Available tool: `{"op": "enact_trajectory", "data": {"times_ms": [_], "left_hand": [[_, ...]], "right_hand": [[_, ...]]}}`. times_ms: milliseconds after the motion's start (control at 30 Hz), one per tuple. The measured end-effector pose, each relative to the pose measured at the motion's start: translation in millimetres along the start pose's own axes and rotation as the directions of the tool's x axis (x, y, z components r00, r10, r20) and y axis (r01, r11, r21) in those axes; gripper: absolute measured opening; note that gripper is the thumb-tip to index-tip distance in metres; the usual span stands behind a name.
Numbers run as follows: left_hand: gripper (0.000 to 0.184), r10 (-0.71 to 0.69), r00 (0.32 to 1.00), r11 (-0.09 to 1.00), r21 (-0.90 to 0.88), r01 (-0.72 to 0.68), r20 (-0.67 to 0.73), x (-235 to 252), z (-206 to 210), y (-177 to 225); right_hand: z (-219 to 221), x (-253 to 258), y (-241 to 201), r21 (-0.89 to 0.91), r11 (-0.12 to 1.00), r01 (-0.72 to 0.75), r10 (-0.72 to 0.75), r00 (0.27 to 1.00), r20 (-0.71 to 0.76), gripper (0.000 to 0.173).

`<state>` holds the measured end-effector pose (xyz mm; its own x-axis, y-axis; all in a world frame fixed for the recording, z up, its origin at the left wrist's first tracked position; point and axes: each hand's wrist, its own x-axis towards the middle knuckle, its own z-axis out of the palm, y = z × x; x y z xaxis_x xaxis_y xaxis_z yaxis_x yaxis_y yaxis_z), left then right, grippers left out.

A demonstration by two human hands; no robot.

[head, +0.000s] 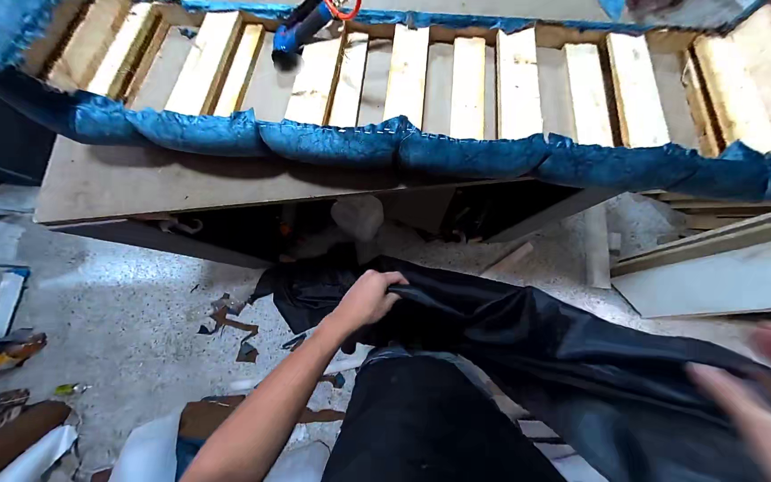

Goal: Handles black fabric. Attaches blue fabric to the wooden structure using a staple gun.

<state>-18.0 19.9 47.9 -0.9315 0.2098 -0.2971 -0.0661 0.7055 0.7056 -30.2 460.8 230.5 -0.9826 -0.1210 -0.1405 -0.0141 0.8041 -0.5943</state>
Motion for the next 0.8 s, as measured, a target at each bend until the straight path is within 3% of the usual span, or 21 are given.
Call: {"op": "enact_trajectory", "data": {"times_ms": [67,100,133,167,200,233,267,333,400,500,600,733,767,800], "left_hand": [[0.016,0.146,0.988,0.983,0.110,-0.150,0.047,5.3,-10.4,62.6],[0.016,0.208,0.976,0.960,0.177,-0.218,0.070,5.5,-11.0,93.4],[0.020,0.254,0.962,0.933,0.238,-0.271,0.100,4.9,-11.0,118.5],[0.024,0.273,0.952,0.911,0.282,-0.302,0.139,3.4,-13.0,135.7],[0.027,0.248,0.948,0.903,0.307,-0.300,0.198,0.8,-17.6,144.2],[0.029,0.194,0.944,0.910,0.310,-0.274,0.266,-1.9,-23.2,144.5],[0.034,0.134,0.934,0.931,0.281,-0.233,0.332,-3.9,-27.0,137.4],[0.035,0.093,0.908,0.972,0.158,-0.171,0.409,-5.4,-25.4,110.1],[0.034,0.200,0.906,0.980,-0.069,-0.188,0.373,-7.3,-14.5,90.1],[0.036,0.322,0.912,0.912,-0.343,-0.226,0.256,-0.7,6.6,103.6],[0.038,0.287,0.925,0.908,-0.379,-0.180,0.248,14.6,34.9,143.5],[0.040,0.303,0.922,0.942,-0.222,-0.251,0.240,26.4,66.2,183.4],[0.039,0.318,0.924,0.941,-0.188,-0.280,0.211,26.0,68.4,189.2],[0.038,0.331,0.930,0.936,-0.180,-0.303,0.156,25.0,69.7,192.3]], "right_hand": [[89.2,27.3,0.4,0.178,0.966,0.188,-0.203,0.977,0.068,0.106],[126.1,33.9,-20.3,0.243,0.944,0.224,-0.264,0.953,0.148,0.105],[150.9,39.0,-38.7,0.296,0.917,0.266,-0.336,0.916,0.219,0.092],[161.8,44.1,-48.3,0.322,0.889,0.326,-0.416,0.870,0.266,0.068],[160.3,48.1,-48.6,0.326,0.863,0.386,-0.479,0.831,0.284,0.041],[148.3,50.5,-39.3,0.325,0.840,0.435,-0.524,0.806,0.276,0.025],[129.6,51.6,-22.1,0.331,0.828,0.453,-0.538,0.809,0.239,0.020],[81.9,51.2,18.9,0.390,0.822,0.415,-0.497,0.857,0.135,0.020],[43.7,49.5,59.8,0.472,0.821,0.323,-0.397,0.915,0.065,0.021],[22.9,52.9,110.3,0.298,0.934,0.199,-0.263,0.945,0.196,0.024],[37.9,58.9,99.8,0.351,0.924,0.152,-0.296,0.866,0.403,0.026],[81.3,63.9,61.6,0.514,0.853,0.089,-0.447,0.633,0.632,0.088],[93.3,62.4,60.3,0.539,0.841,0.045,-0.448,0.617,0.648,0.084],[103.8,59.3,61.8,0.567,0.823,-0.002,-0.439,0.630,0.640,0.067]]}}
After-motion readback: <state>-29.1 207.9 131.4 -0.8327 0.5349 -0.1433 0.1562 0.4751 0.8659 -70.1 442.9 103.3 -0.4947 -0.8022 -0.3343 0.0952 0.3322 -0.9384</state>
